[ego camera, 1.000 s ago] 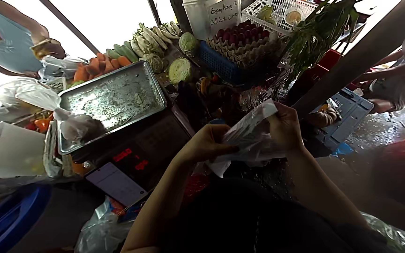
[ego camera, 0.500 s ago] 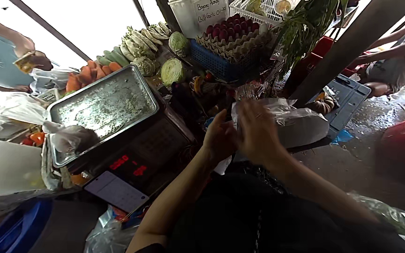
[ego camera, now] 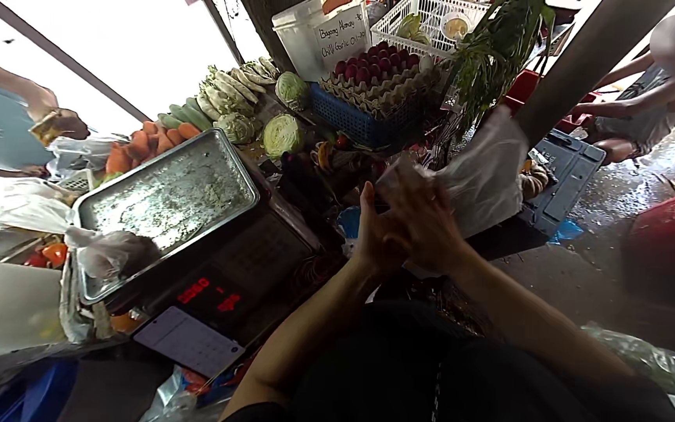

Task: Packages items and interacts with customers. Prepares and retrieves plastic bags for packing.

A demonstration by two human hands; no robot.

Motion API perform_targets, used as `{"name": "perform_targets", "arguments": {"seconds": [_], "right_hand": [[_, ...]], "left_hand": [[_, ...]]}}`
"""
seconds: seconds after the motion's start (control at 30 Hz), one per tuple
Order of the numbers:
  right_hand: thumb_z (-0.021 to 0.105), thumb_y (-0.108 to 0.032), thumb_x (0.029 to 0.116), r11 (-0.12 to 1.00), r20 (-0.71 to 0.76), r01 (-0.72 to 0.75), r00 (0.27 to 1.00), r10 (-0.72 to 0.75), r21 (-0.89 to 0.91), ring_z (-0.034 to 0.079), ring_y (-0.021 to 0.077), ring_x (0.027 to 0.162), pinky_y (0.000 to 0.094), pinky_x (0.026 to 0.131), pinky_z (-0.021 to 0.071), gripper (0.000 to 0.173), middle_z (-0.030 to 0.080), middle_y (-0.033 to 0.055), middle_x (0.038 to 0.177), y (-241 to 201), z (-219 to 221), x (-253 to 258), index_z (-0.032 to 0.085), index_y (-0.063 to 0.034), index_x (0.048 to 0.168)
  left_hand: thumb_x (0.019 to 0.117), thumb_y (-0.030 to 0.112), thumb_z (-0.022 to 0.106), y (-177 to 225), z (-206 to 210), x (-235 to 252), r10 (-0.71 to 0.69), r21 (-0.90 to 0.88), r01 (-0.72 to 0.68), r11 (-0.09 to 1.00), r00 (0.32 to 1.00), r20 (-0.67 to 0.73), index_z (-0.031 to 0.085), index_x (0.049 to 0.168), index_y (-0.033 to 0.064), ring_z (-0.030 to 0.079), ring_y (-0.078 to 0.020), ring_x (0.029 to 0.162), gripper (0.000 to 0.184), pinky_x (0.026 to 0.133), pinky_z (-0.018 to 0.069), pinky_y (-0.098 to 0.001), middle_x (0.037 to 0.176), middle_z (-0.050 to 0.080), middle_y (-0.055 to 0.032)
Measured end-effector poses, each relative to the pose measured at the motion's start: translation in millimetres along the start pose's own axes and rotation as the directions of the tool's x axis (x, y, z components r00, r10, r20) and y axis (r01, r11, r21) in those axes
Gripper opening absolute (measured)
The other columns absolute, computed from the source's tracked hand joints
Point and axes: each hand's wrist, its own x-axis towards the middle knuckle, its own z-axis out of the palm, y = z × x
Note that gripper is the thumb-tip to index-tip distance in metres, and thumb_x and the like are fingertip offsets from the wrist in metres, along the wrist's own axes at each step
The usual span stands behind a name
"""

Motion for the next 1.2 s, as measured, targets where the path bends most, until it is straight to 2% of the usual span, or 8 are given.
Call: {"name": "perform_targets", "arguments": {"seconds": [0.07, 0.27, 0.5, 0.7, 0.8, 0.93, 1.0, 1.2], "right_hand": [[0.021, -0.074, 0.099, 0.998, 0.064, -0.031, 0.997, 0.035, -0.063, 0.02, 0.047, 0.155, 0.0828, 0.112, 0.0122, 0.084, 0.032, 0.0147, 0.167, 26.1, -14.7, 6.2, 0.039, -0.0202, 0.16], [0.028, -0.08, 0.0956, 0.999, 0.03, 0.036, 0.999, -0.037, 0.017, 0.023, 0.0396, 0.156, 0.075, 0.118, 0.0089, 0.097, 0.042, 0.0158, 0.162, 30.1, -32.3, 7.8, 0.045, -0.0051, 0.155], [0.044, -0.044, 0.1079, 0.908, -0.064, -0.034, 0.996, 0.066, 0.418, 0.049, 0.0244, 0.142, 0.0539, 0.12, 0.0308, 0.055, 0.06, 0.0116, 0.146, 24.3, -27.2, 8.8, 0.061, -0.0032, 0.141], [0.039, -0.023, 0.1116, 0.798, -0.144, -0.033, 0.978, 0.149, 0.602, 0.06, 0.0165, 0.129, 0.0386, 0.115, 0.0409, 0.042, 0.073, 0.0069, 0.124, 25.4, -21.0, 8.6, 0.075, -0.0026, 0.116], [0.037, -0.023, 0.112, 0.71, -0.143, -0.109, 0.948, 0.286, 0.696, 0.062, 0.0131, 0.124, 0.0327, 0.11, 0.0469, 0.043, 0.073, 0.0074, 0.122, 24.3, -20.0, 6.1, 0.075, -0.0009, 0.116], [0.049, -0.039, 0.1078, 0.751, -0.118, 0.007, 0.988, 0.095, 0.66, 0.058, 0.0187, 0.132, 0.0452, 0.113, 0.0433, 0.044, 0.069, 0.0067, 0.134, 34.5, -12.1, 0.9, 0.073, -0.0058, 0.126], [0.05, -0.028, 0.1076, 0.747, -0.113, -0.007, 0.987, 0.11, 0.665, 0.06, 0.0166, 0.128, 0.0425, 0.112, 0.0442, 0.035, 0.072, 0.005, 0.128, 30.5, -12.5, 0.7, 0.076, -0.0069, 0.12], [0.042, -0.019, 0.1108, 0.458, -0.108, -0.085, 0.918, 0.381, 0.885, 0.064, 0.0105, 0.121, 0.0309, 0.107, 0.0508, 0.039, 0.072, 0.0084, 0.124, 19.4, -8.3, 0.0, 0.072, 0.0041, 0.118]], "left_hand": [[0.1019, 0.044, 0.053, 9.1, -1.6, -1.1, -0.037, 0.054, 0.026, 0.998, 0.976, 0.214, 0.07, 0.111, 0.0096, 0.068, -0.0171, 0.099, 0.04, 0.093, 0.0538, -0.037, 0.103, 0.071, -0.0051], [0.1043, 0.008, 0.05, 19.4, 10.0, -2.0, 0.016, 0.48, 0.024, 0.877, 0.997, -0.079, 0.066, 0.105, 0.0041, 0.071, -0.012, 0.081, 0.016, 0.079, 0.0601, -0.0295, 0.087, 0.072, -0.0033], [0.1025, -0.006, 0.047, 35.4, 69.0, -13.4, 0.022, 0.474, 0.129, 0.871, 0.953, -0.301, 0.062, 0.095, 0.0063, 0.069, -0.0083, 0.073, 0.02, 0.075, 0.0589, -0.0248, 0.081, 0.069, 0.0], [0.0941, -0.005, 0.062, 25.9, 12.9, -0.7, -0.081, 0.298, 0.117, 0.947, 0.988, -0.129, 0.067, 0.085, 0.0069, 0.071, -0.0128, 0.079, 0.015, 0.081, 0.0601, -0.031, 0.084, 0.072, -0.0058], [0.0947, -0.003, 0.064, 23.2, 12.6, -0.2, -0.028, 0.291, 0.05, 0.955, 0.996, -0.079, 0.068, 0.085, 0.0074, 0.073, -0.0144, 0.086, 0.015, 0.086, 0.0601, -0.0321, 0.089, 0.074, -0.0066], [0.0913, 0.002, 0.071, 23.9, 6.9, 3.6, -0.016, 0.283, 0.021, 0.959, 1.0, -0.021, 0.071, 0.084, 0.0091, 0.072, -0.0131, 0.085, 0.011, 0.084, 0.06, -0.0317, 0.089, 0.074, -0.0058], [0.0917, 0.004, 0.072, 24.1, 6.6, 5.6, -0.023, 0.295, 0.025, 0.955, 1.0, -0.01, 0.072, 0.086, 0.0086, 0.072, -0.0124, 0.087, 0.007, 0.086, 0.0597, -0.0314, 0.091, 0.075, -0.0059], [0.0947, 0.015, 0.072, 17.7, 5.5, 8.8, -0.003, 0.307, -0.013, 0.952, 0.999, 0.052, 0.071, 0.093, 0.0121, 0.071, -0.0112, 0.093, 0.004, 0.09, 0.0577, -0.0317, 0.097, 0.075, -0.0027]]}}
